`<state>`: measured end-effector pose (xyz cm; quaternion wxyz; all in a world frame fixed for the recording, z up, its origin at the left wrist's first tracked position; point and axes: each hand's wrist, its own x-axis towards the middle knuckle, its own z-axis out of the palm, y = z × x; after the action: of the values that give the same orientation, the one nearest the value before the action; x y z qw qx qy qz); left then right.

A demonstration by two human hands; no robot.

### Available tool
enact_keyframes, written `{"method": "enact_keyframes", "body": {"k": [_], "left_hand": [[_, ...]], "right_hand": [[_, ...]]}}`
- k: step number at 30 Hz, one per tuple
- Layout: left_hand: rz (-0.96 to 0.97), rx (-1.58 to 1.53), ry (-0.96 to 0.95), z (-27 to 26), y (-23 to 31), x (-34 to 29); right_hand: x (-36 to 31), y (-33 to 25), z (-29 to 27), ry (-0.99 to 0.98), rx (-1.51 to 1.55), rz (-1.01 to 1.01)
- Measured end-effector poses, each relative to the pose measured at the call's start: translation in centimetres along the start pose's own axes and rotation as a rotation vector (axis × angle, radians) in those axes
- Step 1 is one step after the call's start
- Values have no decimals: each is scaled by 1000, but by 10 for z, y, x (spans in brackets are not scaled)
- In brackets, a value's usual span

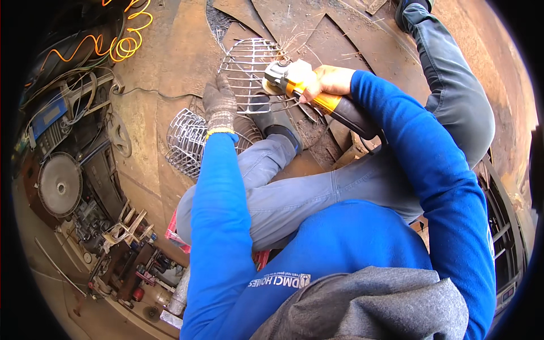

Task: The person holds a metal wire cage and uses a power grinder to smooth the edges and joints while sitting on a workshop floor.

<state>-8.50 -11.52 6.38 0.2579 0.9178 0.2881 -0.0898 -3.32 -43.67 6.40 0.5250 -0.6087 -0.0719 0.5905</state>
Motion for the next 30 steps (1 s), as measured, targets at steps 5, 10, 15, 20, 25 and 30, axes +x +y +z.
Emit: {"method": "enact_keyframes", "body": {"k": [5, 10, 15, 20, 25, 30], "left_hand": [[-53, -68, -21, -1, 11, -6], [-25, 47, 5, -8, 21, -14], [-35, 23, 18, -9, 21, -13], [-60, 89, 35, -11, 27, -17], [-144, 69, 2, -10, 18, -9], [-188, 179, 12, -8, 1, -2]], "right_hand": [[3, -4, 5, 16, -15, -28], [4, 0, -2, -22, -128, 1], [-2, 21, -10, 0, 100, 56], [-6, 34, -19, -55, 291, 144], [-16, 44, -25, -56, 406, 175], [-14, 50, -23, -43, 537, 207]]}}
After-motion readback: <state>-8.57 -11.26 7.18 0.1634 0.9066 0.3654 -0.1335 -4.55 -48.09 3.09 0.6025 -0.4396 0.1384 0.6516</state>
